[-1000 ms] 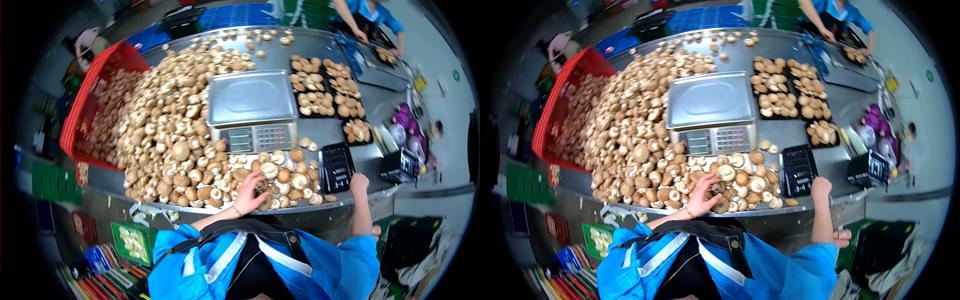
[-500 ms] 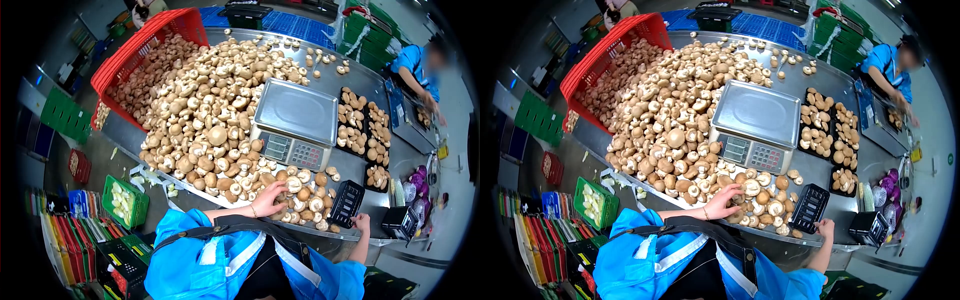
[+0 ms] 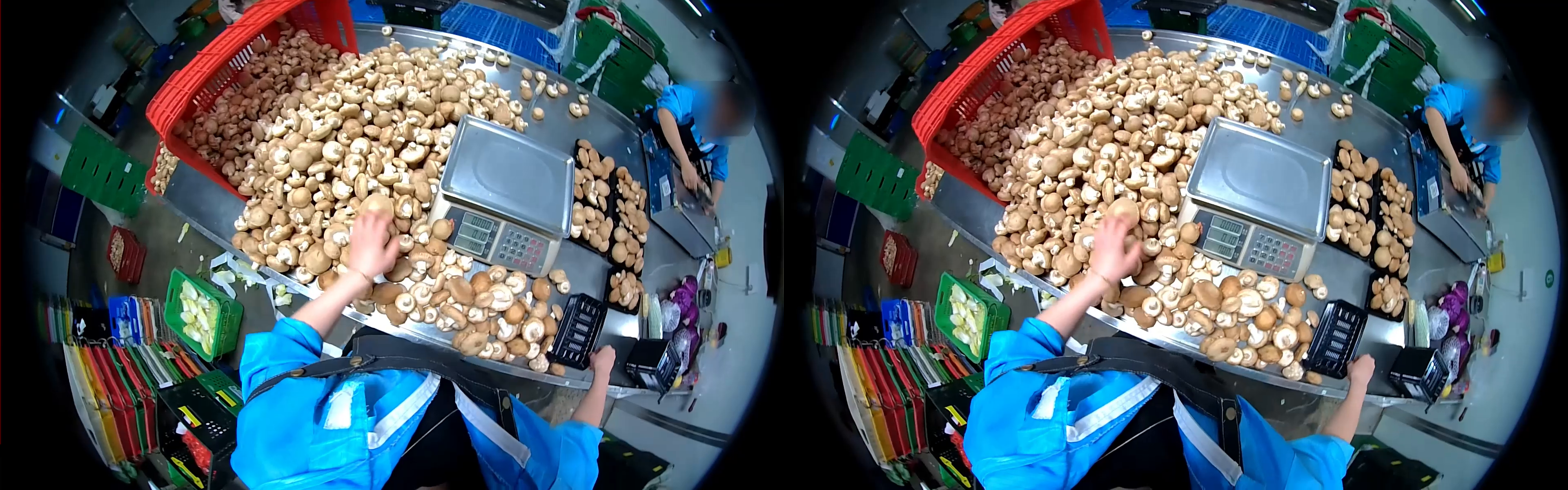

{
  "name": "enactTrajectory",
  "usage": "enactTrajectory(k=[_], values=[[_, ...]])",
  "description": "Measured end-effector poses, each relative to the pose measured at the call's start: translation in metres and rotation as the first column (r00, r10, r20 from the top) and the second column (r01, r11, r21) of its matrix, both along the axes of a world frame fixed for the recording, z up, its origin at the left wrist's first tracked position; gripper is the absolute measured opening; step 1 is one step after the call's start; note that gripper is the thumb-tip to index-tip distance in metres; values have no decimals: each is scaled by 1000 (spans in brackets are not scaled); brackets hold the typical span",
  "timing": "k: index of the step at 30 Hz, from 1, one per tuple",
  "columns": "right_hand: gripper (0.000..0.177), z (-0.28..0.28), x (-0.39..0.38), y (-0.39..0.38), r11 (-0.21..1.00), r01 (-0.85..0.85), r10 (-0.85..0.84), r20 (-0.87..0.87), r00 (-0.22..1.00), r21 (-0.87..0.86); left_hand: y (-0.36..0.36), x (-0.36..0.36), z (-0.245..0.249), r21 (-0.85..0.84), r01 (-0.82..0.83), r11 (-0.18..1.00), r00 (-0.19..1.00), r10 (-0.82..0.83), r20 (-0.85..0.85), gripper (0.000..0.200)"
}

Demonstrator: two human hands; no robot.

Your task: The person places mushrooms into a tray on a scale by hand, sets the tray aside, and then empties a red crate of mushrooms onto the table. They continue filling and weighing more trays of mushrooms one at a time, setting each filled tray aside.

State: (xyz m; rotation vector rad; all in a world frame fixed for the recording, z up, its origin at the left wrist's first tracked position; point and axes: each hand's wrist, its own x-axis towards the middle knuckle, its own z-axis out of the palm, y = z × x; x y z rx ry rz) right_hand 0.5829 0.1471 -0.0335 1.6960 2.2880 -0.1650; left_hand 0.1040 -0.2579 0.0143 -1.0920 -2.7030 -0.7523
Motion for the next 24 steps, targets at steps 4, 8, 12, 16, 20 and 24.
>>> enactTrajectory(k=[4,8,12,16,20,24], values=[[12,22,-25,-16,980,-32,-2,171,985,195,-7,-41,-3,-146,-66,987,998,62,-35,58],[14,59,-47,-31,981,-21,-23,224,974,191,-6,-48,-9,-122,-38,992,997,45,58,61],[11,48,-24,-16,898,335,-410,-266,873,-287,-14,-57,-6,-5,11,1000,988,-11,153,60],[27,51,-29,-36,843,333,-467,-267,843,-423,-15,-59,-9,118,25,993,985,-44,164,59],[31,49,-14,-39,866,299,-448,-358,819,-400,-13,-61,-21,400,-79,913,960,-38,278,56],[34,89,-55,-75,944,114,-294,-634,715,-310,-14,-20,-1,389,235,891,932,-321,171,53]])
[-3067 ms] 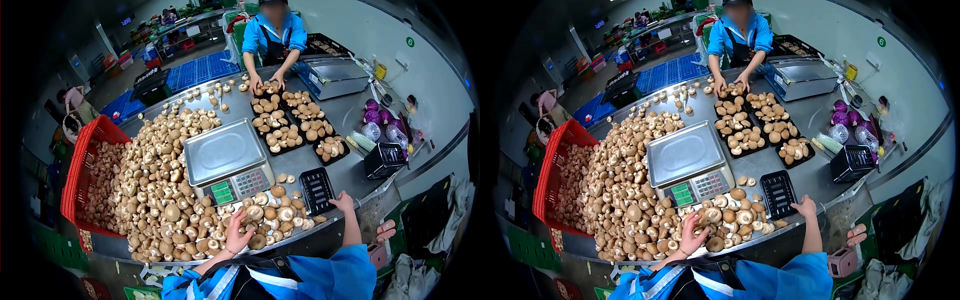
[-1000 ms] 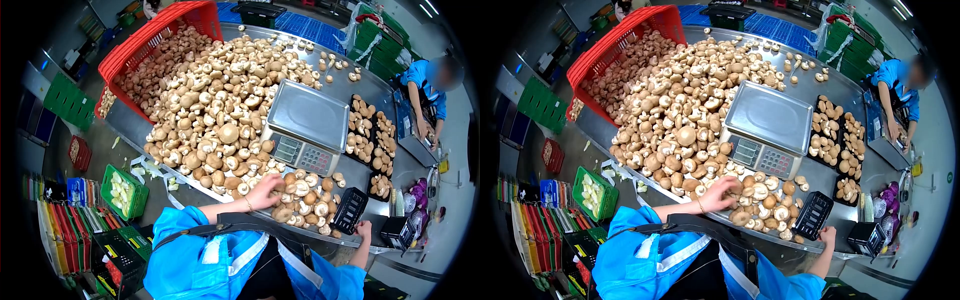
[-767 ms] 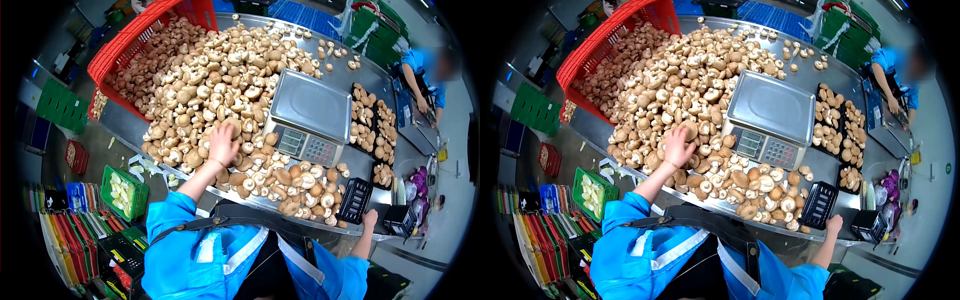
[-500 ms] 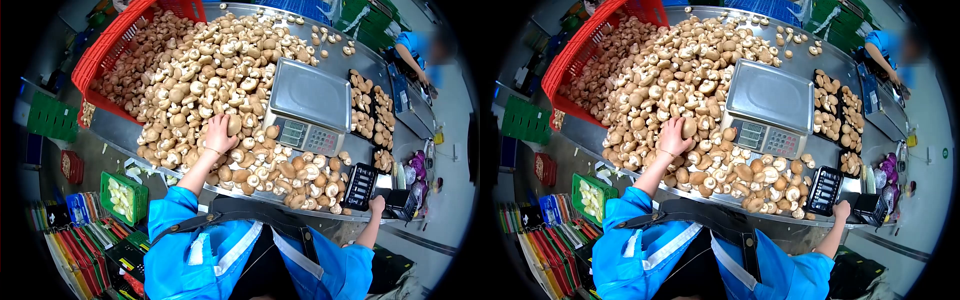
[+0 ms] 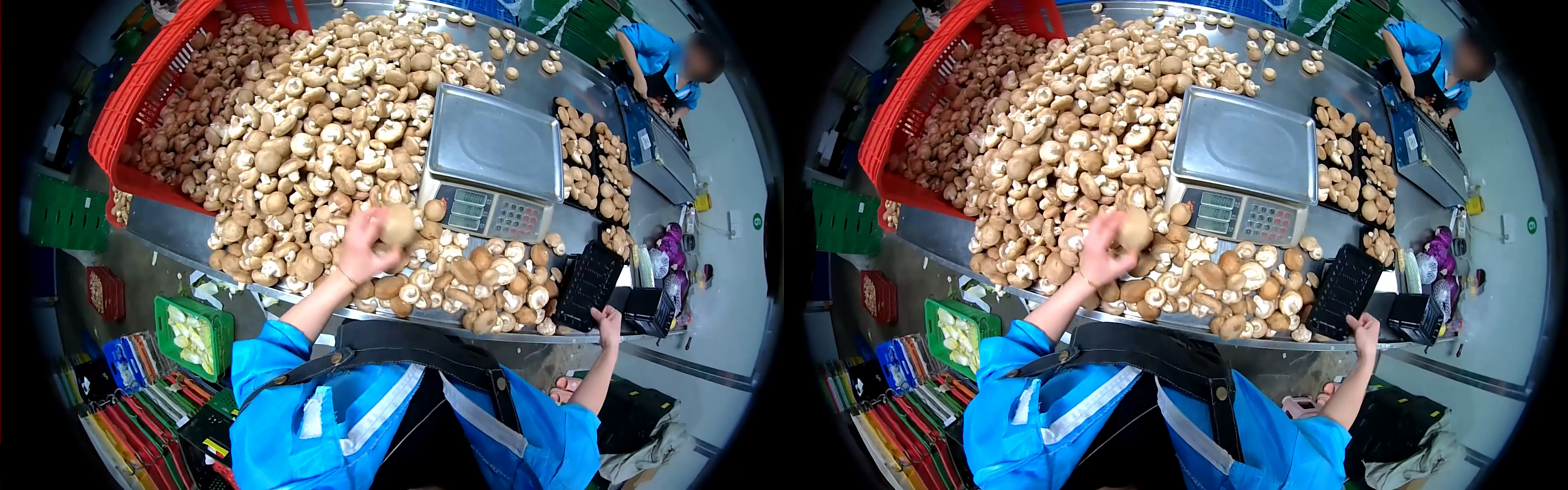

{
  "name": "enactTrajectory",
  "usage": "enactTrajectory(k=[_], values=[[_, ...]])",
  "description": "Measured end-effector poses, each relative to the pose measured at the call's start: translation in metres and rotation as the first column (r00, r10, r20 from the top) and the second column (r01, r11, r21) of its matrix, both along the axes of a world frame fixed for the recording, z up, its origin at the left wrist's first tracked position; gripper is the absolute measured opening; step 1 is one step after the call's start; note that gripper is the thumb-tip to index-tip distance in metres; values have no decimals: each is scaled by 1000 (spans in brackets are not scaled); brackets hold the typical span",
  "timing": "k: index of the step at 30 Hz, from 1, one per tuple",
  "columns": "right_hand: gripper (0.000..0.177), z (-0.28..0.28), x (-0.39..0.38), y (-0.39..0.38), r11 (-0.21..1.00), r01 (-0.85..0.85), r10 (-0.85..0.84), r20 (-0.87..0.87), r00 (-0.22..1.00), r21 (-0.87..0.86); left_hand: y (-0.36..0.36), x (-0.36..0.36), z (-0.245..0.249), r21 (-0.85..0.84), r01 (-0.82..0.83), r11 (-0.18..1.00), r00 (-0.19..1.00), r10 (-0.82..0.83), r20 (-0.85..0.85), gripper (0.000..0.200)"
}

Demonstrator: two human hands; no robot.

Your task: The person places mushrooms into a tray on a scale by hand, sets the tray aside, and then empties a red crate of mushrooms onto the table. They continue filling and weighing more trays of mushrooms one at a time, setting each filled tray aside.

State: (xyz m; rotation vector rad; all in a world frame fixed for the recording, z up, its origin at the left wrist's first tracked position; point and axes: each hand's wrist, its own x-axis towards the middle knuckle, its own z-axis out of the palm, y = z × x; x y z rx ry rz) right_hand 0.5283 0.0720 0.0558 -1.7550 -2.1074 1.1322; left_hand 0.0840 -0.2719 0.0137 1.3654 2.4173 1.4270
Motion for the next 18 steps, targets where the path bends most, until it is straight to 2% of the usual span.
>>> enactTrajectory(k=[2,4,5,6,7,8,10,11,12,13,14,15,16,18], values=[[33,15,-40,-31,1000,-6,6,-74,997,-7,1,29,-11,0,370,929,929,-370,-26,55],[32,17,-76,-59,994,-106,105,-38,994,-26,7,56,-38,-85,547,833,830,-552,-71,56],[31,9,-90,-69,986,-163,161,-44,986,-32,10,65,-47,-85,552,829,826,-558,-74,56],[30,2,-101,-80,975,-216,214,-47,976,-43,11,75,-53,-164,534,830,842,-539,14,57],[28,4,-118,-95,973,-212,203,-94,975,-96,12,79,-56,-242,517,821,855,-510,97,58],[27,6,-131,-107,967,-210,189,-143,971,-146,14,79,-50,-241,525,817,850,-518,95,58],[22,-24,-133,-116,951,-183,156,-123,980,-248,16,77,-25,-198,521,831,852,-521,54,61],[22,-33,-135,-124,944,-200,151,-197,969,-261,18,77,-18,-167,529,832,848,-514,126,63],[22,-38,-144,-135,937,-219,143,-273,951,-271,22,78,-9,-166,533,830,846,-519,120,63],[20,-44,-152,-145,924,-224,116,-329,937,-311,28,81,1,-60,535,843,820,-501,276,61],[19,-48,-160,-154,908,-230,84,-385,919,-350,34,85,6,42,519,854,764,-486,425,59],[19,-41,-171,-166,894,-249,96,-384,918,-372,39,90,9,331,488,808,311,-515,799,48],[18,-32,-178,-172,881,-267,108,-382,918,-392,42,89,8,331,499,801,309,-522,795,48],[16,-39,-172,-173,857,-257,103,-340,935,-447,50,89,2,281,480,831,412,-496,764,40]])
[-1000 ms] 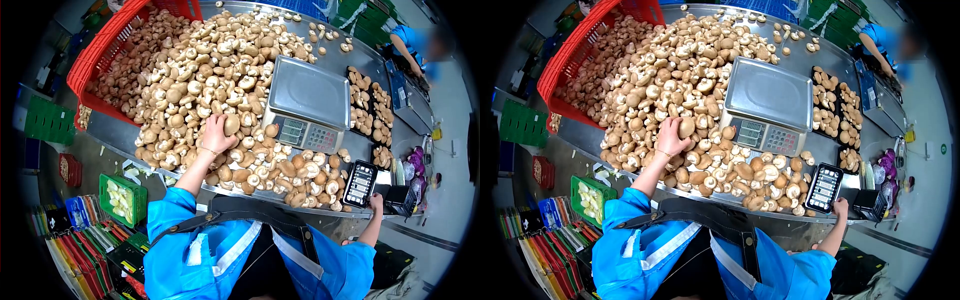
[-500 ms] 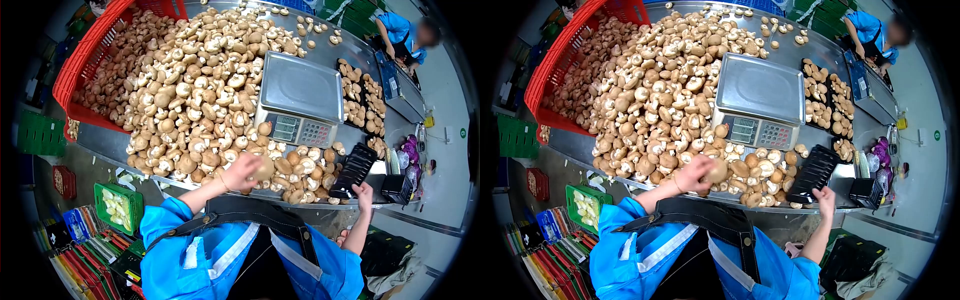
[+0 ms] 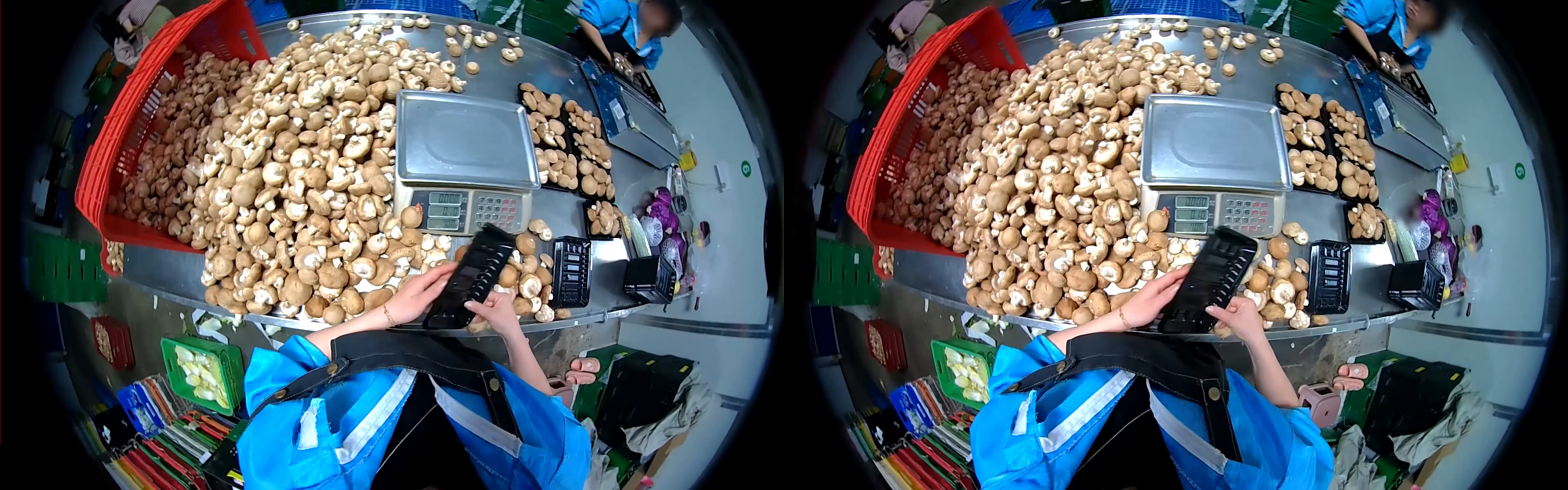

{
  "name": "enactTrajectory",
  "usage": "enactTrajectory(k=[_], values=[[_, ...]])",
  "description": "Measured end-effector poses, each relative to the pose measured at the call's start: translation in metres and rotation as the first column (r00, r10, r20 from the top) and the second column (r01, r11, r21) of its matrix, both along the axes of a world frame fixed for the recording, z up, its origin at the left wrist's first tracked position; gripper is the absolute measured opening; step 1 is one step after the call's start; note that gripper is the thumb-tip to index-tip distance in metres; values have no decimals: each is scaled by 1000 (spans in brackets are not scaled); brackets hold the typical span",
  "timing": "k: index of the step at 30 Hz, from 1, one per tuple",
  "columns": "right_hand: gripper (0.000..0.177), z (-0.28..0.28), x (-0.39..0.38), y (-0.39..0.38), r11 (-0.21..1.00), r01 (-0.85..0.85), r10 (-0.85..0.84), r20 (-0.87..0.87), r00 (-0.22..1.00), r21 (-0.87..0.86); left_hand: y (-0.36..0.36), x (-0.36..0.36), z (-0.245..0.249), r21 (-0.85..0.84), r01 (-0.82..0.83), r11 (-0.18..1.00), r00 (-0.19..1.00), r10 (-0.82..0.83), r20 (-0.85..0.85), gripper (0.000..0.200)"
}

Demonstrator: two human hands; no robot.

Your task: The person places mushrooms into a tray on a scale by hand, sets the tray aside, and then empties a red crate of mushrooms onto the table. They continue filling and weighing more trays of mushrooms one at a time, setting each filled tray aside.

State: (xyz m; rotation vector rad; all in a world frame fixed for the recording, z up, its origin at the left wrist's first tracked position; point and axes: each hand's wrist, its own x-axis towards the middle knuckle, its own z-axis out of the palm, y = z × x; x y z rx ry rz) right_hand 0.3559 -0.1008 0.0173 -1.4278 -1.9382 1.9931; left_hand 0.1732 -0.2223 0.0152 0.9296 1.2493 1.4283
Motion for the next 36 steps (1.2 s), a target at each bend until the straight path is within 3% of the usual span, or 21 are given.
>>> enactTrajectory(k=[1,2,4,6,9,12,14,16,18,20,22,24,25,26,27,28,29,30,31,33,36], values=[[15,2,0,-3,998,-19,16,-36,999,-61,-3,-3,-4,-111,87,990,988,-71,134,42],[14,4,3,-5,992,-38,29,-72,997,-122,-2,-2,-7,44,72,996,984,-79,162,45],[12,-7,13,-5,991,-27,16,-82,997,-131,-3,-2,4,52,117,992,927,-128,353,45],[13,-11,16,-4,997,41,-49,-134,990,-65,1,1,1,-54,165,985,933,-138,333,49],[14,6,16,1,995,96,-100,-141,985,-36,1,6,6,-106,190,976,979,-180,95,57],[16,-5,25,6,993,111,-114,-153,982,-27,2,7,8,-140,251,958,967,-242,81,60],[18,-21,34,7,983,131,-130,-16,991,132,2,12,1,-97,183,978,980,-174,93,50],[26,-10,30,11,979,197,-201,-282,938,-41,7,8,-4,-169,138,976,990,-138,10,36],[27,-2,46,29,988,157,-157,-64,986,-4,9,8,-18,-316,90,945,992,-57,110,24],[24,6,58,47,975,212,-216,54,975,66,13,9,-23,-295,65,953,986,-16,164,20],[23,-31,90,68,937,325,-300,-177,937,130,18,12,-33,-290,61,955,991,-25,129,19],[25,-20,98,78,914,397,-388,-112,915,81,23,16,-32,-191,47,981,998,-54,-30,21],[27,-27,103,85,909,384,-370,-108,923,160,26,14,-22,-189,29,981,990,-55,-130,22],[24,-31,112,89,918,384,-374,-109,921,93,30,7,-22,-190,25,981,990,-50,-131,22],[20,-29,114,91,916,329,-334,-14,942,231,37,-3,-24,-91,-42,995,873,-8,-488,22],[17,-23,113,92,898,254,-303,86,949,358,43,-12,-25,23,-70,997,633,62,-772,23],[17,-16,110,92,900,249,-298,88,951,357,51,-24,-30,52,-146,988,520,121,-846,25],[18,4,98,88,825,-39,-241,413,878,564,58,-36,-33,90,-216,972,393,171,-904,27],[23,19,88,84,685,-370,-256,684,683,627,62,-45,-30,43,-279,959,303,130,-944,31],[27,36,81,80,602,-332,-319,600,733,726,68,-59,-32,-99,-398,912,174,-31,-984,40],[27,50,75,80,374,-51,-425,220,878,926,71,-65,-48,-107,-444,889,187,-25,-982,25]])
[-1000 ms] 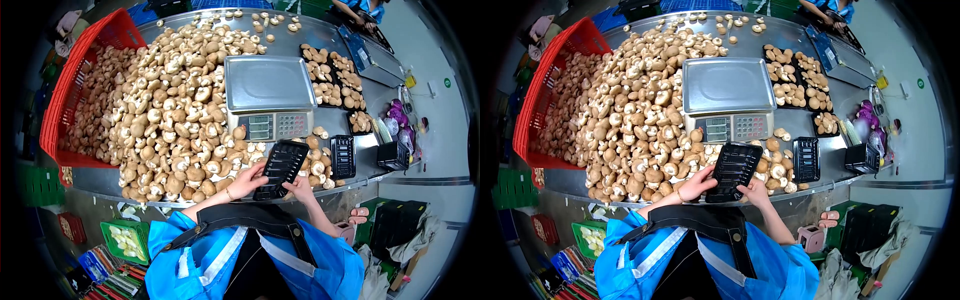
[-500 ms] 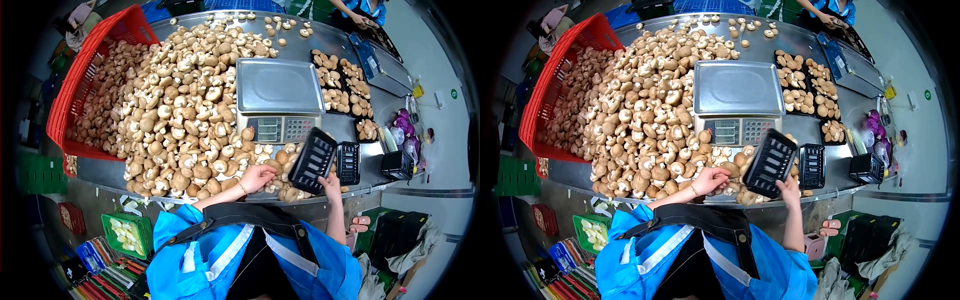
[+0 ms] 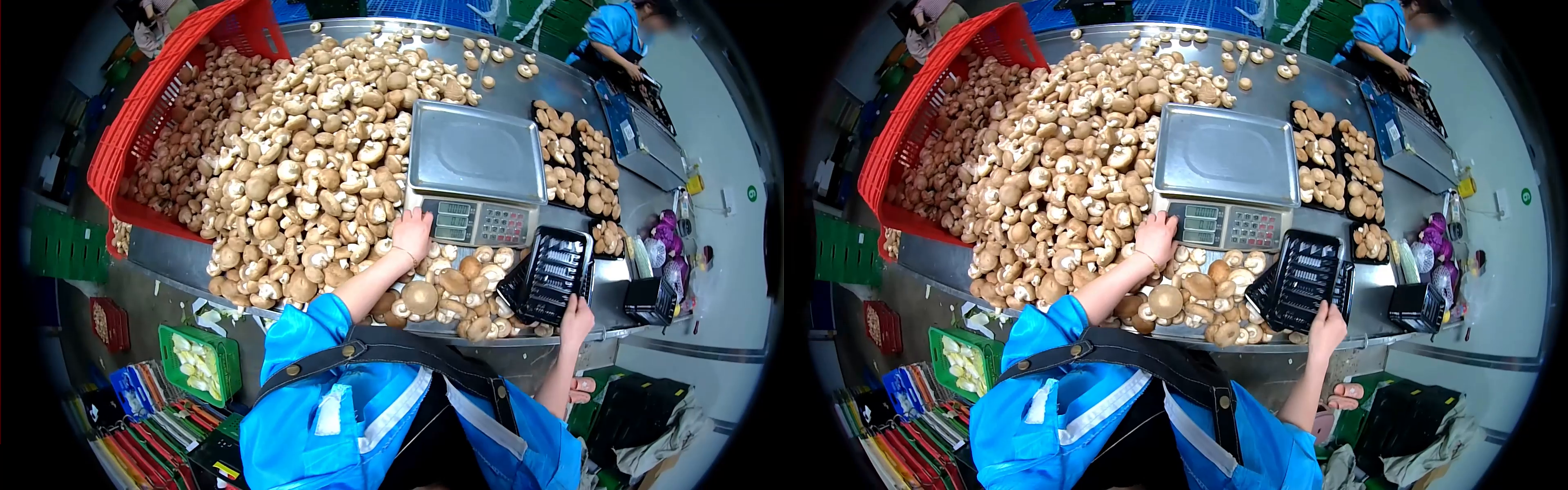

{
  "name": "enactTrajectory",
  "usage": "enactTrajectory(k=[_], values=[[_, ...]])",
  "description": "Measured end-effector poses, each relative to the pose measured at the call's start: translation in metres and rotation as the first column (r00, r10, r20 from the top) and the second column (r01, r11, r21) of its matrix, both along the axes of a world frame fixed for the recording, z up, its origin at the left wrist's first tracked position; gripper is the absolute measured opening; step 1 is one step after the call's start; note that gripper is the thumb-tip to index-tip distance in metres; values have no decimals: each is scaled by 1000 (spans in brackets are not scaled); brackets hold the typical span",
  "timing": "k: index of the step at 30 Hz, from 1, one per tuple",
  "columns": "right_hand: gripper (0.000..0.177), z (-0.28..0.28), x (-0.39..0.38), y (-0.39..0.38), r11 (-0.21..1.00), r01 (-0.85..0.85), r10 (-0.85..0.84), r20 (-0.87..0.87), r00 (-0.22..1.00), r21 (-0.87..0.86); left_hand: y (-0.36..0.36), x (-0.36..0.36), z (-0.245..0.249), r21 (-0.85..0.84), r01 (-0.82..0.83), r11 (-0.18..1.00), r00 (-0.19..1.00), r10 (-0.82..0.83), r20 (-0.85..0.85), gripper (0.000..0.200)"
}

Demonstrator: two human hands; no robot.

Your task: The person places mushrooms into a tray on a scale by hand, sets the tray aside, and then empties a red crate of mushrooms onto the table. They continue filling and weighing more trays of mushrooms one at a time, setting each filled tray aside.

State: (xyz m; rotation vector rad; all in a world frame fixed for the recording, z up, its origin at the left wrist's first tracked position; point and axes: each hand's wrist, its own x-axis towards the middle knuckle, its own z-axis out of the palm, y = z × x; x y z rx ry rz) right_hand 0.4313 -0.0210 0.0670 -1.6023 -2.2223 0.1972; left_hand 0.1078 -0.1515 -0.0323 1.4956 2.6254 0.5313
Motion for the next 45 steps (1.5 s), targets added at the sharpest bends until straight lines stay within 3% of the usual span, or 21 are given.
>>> enactTrajectory(k=[4,6,7,8,9,10,11,13,14,16,18,20,23,24,26,28,32,36,39,42,45], values=[[23,-7,-27,1,997,-82,72,-372,925,-11,-5,-8,3,136,19,990,991,-37,131,29],[21,-8,-54,-7,980,-160,110,-358,927,-116,-15,-11,18,272,42,961,969,-105,222,34],[23,-15,-70,-10,960,-277,248,-368,896,-28,-21,-11,27,332,41,943,956,-134,263,35],[26,-17,-83,-18,945,-290,219,-362,906,-154,-27,-12,37,389,39,920,939,-166,300,37],[31,-22,-98,-26,922,-359,289,-358,888,-147,-34,-13,48,429,50,902,928,-201,314,38],[36,-28,-116,-35,899,-435,396,-325,859,-53,-41,-13,62,502,57,863,932,-227,284,38],[39,-28,-133,-45,875,-443,386,-272,882,-196,-47,-13,74,554,104,826,940,-263,216,38],[42,-37,-170,-62,804,-584,527,-318,788,-114,-55,-15,83,580,209,787,937,-331,111,37],[42,-33,-181,-71,773,-555,469,-314,826,-307,-58,-18,86,575,267,773,925,-373,72,37],[41,-44,-204,-76,628,-676,408,-576,709,-387,-59,-25,83,485,367,794,893,-446,55,38],[42,-51,-220,-80,600,-711,410,-622,667,-367,-62,-32,78,394,408,823,887,-461,44,42],[46,-64,-226,-79,543,-717,325,-678,659,-437,-67,-42,80,484,360,798,883,-459,100,45],[49,-88,-215,-72,486,-691,101,-751,653,-535,-77,-69,68,565,110,818,947,-259,190,40],[48,-80,-210,-70,546,-627,111,-693,712,-556,-80,-81,60,522,-23,852,962,-124,244,37],[47,-45,-203,-72,648,-520,171,-558,812,-557,-87,-100,50,387,-67,920,994,28,105,35],[43,-55,-189,-65,717,-532,235,-562,793,-450,-85,-110,44,271,66,960,996,-77,32,40],[44,-43,-181,-66,659,-504,197,-520,831,-558,-53,-101,36,85,263,961,960,-252,-120,57],[45,-35,-188,-70,663,-445,226,-406,886,-602,-11,-92,15,-93,231,969,941,-246,-234,52],[44,-48,-189,-69,684,-487,297,-402,866,-543,4,-92,1,-381,106,919,938,-219,-267,40],[50,-54,-191,-71,719,-520,403,-334,852,-461,-5,-99,8,-463,156,872,955,-252,-154,37],[57,-10,-213,-88,664,-511,453,-250,856,-545,-30,-104,27,-346,175,922,954,-245,-170,37]])
